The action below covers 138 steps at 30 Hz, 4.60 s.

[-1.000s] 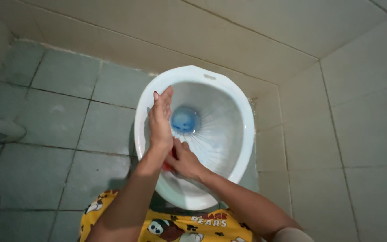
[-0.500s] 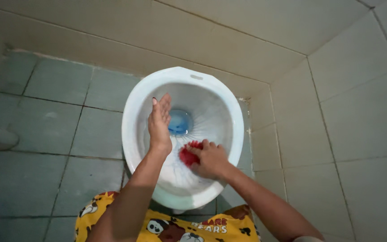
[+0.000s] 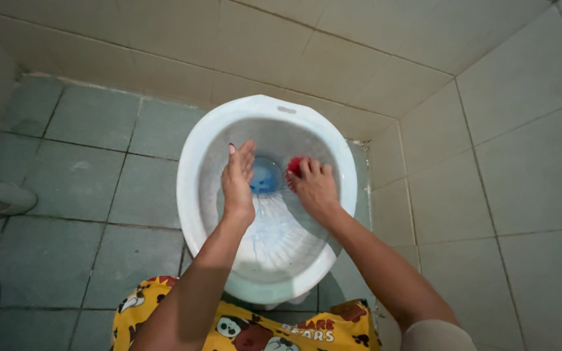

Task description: The person scrubs the inside of a white toilet bowl using a red sponge. They repeatedly rub the inner walls and rim with the sponge while blue cleaning liquid is visible in the water.

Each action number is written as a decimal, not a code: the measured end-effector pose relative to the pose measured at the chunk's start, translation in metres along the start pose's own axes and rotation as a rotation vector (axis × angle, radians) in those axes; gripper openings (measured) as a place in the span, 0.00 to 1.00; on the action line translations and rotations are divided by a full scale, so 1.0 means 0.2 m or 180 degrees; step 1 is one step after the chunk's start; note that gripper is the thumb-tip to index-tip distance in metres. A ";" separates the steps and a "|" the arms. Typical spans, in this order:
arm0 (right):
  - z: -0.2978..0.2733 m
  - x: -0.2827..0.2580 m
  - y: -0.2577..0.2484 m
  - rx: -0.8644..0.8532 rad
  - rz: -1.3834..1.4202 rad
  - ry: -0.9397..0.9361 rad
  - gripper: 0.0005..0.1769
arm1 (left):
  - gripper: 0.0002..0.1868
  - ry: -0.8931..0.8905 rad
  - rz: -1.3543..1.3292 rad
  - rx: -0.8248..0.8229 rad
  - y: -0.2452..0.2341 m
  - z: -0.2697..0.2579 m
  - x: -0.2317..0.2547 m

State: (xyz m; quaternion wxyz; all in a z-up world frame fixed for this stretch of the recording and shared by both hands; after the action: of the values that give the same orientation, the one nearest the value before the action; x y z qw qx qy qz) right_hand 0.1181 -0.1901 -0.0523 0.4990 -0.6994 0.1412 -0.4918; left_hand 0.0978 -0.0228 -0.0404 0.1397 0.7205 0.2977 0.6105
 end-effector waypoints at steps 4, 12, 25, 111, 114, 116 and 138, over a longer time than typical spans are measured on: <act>-0.01 0.00 0.03 -0.0159 0.0042 -0.0002 0.26 | 0.43 0.0004 0.0099 0.0017 -0.01 -0.01 0.01; -0.16 -0.06 -0.04 -0.0662 0.0860 0.0175 0.27 | 0.42 -0.0033 -0.0042 0.0067 -0.06 0.02 0.06; -0.26 -0.39 -0.33 -0.1371 0.2481 0.0642 0.42 | 0.43 0.0229 -0.0180 0.0030 -0.13 0.02 0.24; -0.05 0.08 -0.15 0.0435 0.0226 -0.0011 0.27 | 0.41 -0.0103 0.0134 -0.0252 0.09 -0.02 -0.22; -0.08 0.08 -0.15 0.0322 0.0139 0.0041 0.26 | 0.41 -0.0035 0.0168 -0.0246 0.09 -0.03 -0.20; -0.10 0.06 -0.10 -0.0091 0.0187 0.0042 0.29 | 0.41 -0.0079 0.0173 -0.0260 0.09 -0.03 -0.20; -0.28 -0.45 -0.37 -0.1421 0.2731 0.0421 0.43 | 0.45 0.0107 -0.0052 -0.0064 -0.14 0.03 0.19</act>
State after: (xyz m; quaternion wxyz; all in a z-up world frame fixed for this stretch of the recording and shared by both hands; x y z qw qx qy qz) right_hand 0.0066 -0.1252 -0.0393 0.4845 -0.6353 0.5502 -0.2429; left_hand 0.0984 0.0227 -0.0266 0.1469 0.7063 0.2998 0.6243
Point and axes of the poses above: each hand's wrist, its own z-axis towards the middle knuckle, its own y-axis out of the palm, x = y × z, the point moved 10 cm from there along z, towards the middle knuckle, and after that the axes turned 2 degrees about -z, right-handed, at the moved point
